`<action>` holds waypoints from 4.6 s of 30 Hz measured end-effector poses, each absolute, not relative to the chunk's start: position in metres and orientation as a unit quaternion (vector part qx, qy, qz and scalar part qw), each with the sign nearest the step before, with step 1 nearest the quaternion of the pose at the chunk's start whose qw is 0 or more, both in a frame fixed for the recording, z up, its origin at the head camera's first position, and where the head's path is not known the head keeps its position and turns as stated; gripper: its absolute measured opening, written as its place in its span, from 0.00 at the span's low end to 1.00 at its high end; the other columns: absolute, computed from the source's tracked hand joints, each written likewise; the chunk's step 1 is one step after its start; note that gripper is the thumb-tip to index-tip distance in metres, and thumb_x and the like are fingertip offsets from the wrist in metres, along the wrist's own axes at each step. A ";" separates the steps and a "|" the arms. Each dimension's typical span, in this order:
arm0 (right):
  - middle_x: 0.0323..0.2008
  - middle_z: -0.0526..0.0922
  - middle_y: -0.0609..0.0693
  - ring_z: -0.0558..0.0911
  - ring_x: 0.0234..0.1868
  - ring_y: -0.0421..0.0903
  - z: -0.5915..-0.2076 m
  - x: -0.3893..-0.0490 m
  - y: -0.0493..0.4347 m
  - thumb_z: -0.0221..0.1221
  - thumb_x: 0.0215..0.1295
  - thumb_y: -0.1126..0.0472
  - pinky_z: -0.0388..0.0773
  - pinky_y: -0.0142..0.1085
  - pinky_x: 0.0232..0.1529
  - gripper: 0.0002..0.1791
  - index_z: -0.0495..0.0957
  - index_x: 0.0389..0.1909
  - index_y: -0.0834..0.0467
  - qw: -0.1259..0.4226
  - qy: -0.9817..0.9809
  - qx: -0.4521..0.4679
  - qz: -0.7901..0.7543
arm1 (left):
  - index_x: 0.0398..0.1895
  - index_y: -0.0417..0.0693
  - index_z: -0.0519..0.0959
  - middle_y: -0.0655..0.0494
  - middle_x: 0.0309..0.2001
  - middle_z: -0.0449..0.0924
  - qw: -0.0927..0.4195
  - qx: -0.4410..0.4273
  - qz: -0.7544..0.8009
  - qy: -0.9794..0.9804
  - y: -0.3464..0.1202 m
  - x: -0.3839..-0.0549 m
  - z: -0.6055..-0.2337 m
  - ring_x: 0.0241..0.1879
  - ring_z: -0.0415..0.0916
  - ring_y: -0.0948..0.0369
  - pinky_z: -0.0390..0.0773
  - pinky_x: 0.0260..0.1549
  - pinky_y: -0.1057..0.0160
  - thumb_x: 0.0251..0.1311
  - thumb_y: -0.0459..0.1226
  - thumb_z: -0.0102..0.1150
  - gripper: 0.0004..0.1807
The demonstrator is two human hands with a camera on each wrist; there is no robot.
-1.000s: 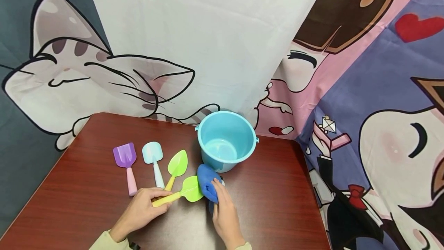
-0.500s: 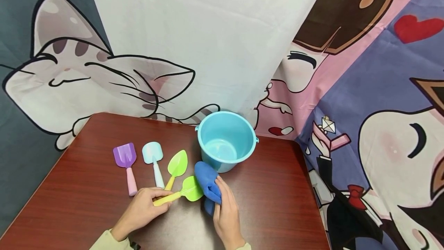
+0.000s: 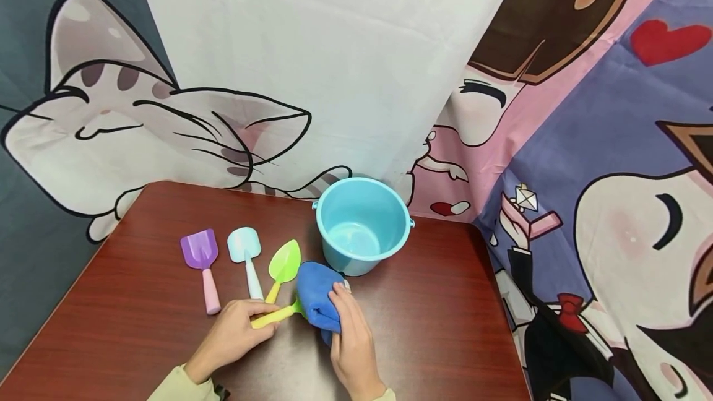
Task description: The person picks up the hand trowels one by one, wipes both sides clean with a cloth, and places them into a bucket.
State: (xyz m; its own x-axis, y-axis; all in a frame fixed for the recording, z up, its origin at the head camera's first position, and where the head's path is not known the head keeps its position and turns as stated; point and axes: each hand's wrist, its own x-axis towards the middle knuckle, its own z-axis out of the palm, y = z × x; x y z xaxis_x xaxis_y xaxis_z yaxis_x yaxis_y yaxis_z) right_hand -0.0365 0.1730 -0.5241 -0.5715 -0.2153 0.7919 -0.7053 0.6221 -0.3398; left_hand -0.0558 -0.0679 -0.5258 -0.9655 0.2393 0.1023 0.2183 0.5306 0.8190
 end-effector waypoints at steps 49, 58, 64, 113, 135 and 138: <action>0.71 0.68 0.57 0.67 0.71 0.57 -0.537 -0.029 0.175 0.61 0.53 0.76 0.56 0.37 0.73 0.42 0.67 0.73 0.55 0.157 -0.906 0.283 0.273 | 0.37 0.53 0.90 0.68 0.33 0.84 -0.005 0.151 0.486 0.861 -0.070 -0.053 -0.524 0.29 0.75 0.72 0.74 0.28 0.68 0.46 0.34 0.73 0.12; 0.71 0.68 0.57 0.68 0.70 0.58 -0.538 -0.031 0.182 0.61 0.49 0.81 0.48 0.30 0.73 0.46 0.67 0.73 0.56 0.158 -0.911 0.256 0.281 | 0.36 0.54 0.90 0.71 0.32 0.83 -0.023 0.175 0.492 0.853 -0.072 -0.052 -0.524 0.28 0.74 0.73 0.74 0.26 0.69 0.44 0.33 0.74 0.13; 0.70 0.69 0.57 0.68 0.70 0.57 -0.539 -0.032 0.186 0.60 0.50 0.82 0.49 0.30 0.73 0.44 0.67 0.72 0.57 0.161 -0.912 0.244 0.289 | 0.37 0.54 0.90 0.71 0.31 0.83 -0.015 0.180 0.498 0.848 -0.074 -0.051 -0.522 0.27 0.73 0.72 0.73 0.26 0.69 0.45 0.33 0.75 0.13; 0.60 0.79 0.59 0.79 0.61 0.52 -0.538 -0.031 0.206 0.57 0.66 0.77 0.61 0.23 0.65 0.26 0.73 0.65 0.63 0.276 -0.886 0.115 0.355 | 0.40 0.57 0.88 0.72 0.33 0.82 -0.029 0.166 0.497 0.851 -0.091 -0.055 -0.520 0.27 0.72 0.71 0.73 0.27 0.68 0.47 0.33 0.76 0.16; 0.60 0.80 0.54 0.80 0.59 0.50 -0.533 -0.028 0.220 0.58 0.65 0.77 0.61 0.21 0.64 0.29 0.74 0.66 0.56 0.274 -0.895 0.064 0.347 | 0.43 0.58 0.88 0.72 0.36 0.83 -0.127 0.168 0.506 0.836 -0.107 -0.075 -0.488 0.30 0.72 0.69 0.57 0.52 0.45 0.50 0.32 0.76 0.17; 0.60 0.80 0.54 0.79 0.59 0.49 -0.533 -0.028 0.220 0.58 0.65 0.76 0.60 0.21 0.64 0.29 0.74 0.66 0.56 0.270 -0.895 0.058 0.350 | 0.43 0.58 0.88 0.71 0.37 0.83 -0.136 0.177 0.516 0.827 -0.105 -0.081 -0.478 0.32 0.74 0.68 0.54 0.50 0.44 0.57 0.32 0.70 0.13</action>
